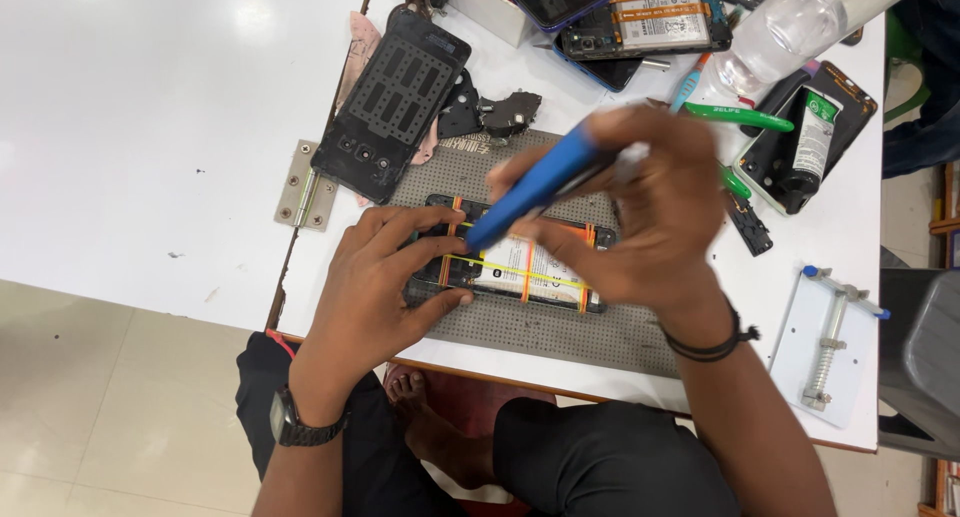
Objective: The person repairs a smartphone at a workbench. The phone is held flat on a perforated mat secured with rubber bands, and the person uses a blue cordless electric screwdriver to unscrew and drive small screws on the phone, picking up and positioning screws by hand between driving actions.
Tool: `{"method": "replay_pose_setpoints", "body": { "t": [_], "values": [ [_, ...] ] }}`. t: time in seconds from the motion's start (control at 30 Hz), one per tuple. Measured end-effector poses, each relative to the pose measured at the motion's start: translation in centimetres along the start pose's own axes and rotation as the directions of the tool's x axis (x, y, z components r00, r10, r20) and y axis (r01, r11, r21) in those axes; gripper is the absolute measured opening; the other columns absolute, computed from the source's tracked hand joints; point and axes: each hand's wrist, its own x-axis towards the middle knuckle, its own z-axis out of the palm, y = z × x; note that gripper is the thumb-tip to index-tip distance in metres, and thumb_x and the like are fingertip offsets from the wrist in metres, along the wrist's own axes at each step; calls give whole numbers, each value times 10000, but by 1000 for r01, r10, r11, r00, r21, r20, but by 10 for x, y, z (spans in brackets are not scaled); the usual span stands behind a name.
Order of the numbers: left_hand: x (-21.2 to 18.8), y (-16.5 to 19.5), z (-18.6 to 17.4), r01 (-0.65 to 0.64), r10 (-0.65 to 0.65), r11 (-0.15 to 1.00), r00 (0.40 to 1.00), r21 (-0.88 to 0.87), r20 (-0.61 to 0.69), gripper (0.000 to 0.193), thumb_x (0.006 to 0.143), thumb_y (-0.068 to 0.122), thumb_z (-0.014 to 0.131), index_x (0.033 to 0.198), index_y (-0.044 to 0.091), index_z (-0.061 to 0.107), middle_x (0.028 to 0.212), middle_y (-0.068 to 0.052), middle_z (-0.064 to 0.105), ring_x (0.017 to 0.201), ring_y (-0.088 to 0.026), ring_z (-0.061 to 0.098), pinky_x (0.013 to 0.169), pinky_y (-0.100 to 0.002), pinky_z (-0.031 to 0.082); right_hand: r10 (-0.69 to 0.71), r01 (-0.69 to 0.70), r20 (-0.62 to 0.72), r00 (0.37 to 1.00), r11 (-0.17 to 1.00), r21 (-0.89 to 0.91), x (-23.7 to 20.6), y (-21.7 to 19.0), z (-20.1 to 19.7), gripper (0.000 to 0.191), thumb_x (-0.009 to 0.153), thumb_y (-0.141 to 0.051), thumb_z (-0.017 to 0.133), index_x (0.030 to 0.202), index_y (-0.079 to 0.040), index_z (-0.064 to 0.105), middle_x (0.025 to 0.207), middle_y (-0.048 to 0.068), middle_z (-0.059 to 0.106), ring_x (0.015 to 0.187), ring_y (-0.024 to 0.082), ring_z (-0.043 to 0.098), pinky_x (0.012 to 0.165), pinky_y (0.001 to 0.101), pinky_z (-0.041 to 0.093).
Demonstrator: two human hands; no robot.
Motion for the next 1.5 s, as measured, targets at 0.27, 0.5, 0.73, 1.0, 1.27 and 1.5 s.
{"method": "replay_pose_setpoints", "body": {
  "t": [0.27,0.5,0.73,1.0,1.27,1.5],
  "values": [
    [-3,7,-5,-71,74,997,995,33,-71,394,689,271,884,1033,129,754,1270,-18,687,1184,-255,604,959,-412,434,-52,5,-101,994,909,-416,5,14,-35,638,1058,118,780,1452,-78,318,1180,163,684,1145,252,759,917,285,672],
    [14,25,-16,-63,76,985,994,160,-76,238,808,268,836,994,142,757,1144,49,739,1018,-185,651,823,-364,442,15,-85,-139,990,853,-516,-1,30,-40,639,1012,70,791,1444,-104,355,1135,132,744,1057,206,790,880,278,644],
    [74,27,-14,-251,225,898,968,361,113,164,802,236,786,960,193,791,916,26,719,868,-199,648,713,-384,441,132,-200,-174,976,861,-467,-3,49,-33,670,974,76,767,1475,-89,353,1190,165,729,1072,251,789,853,307,673],
    [147,10,32,-383,263,797,916,468,303,51,760,231,790,777,276,804,780,0,713,793,-226,699,722,-410,518,142,-233,-223,965,852,-469,0,45,-31,671,965,78,764,1463,-92,347,1185,169,730,1097,266,792,858,326,683],
    [159,-4,42,-396,308,844,910,361,278,132,729,329,828,694,213,775,717,-2,693,720,-246,685,655,-422,504,171,-267,-233,957,832,-487,-2,44,-32,660,969,71,757,1463,-73,345,1184,154,740,1079,255,794,874,322,676],
    [156,-10,43,-399,379,859,917,321,125,59,782,235,798,782,182,772,738,20,683,727,-221,685,653,-413,486,225,-321,-256,940,837,-443,-4,46,-34,687,976,75,765,1482,-73,325,1205,167,732,1078,247,801,840,306,684]
  ]
}}
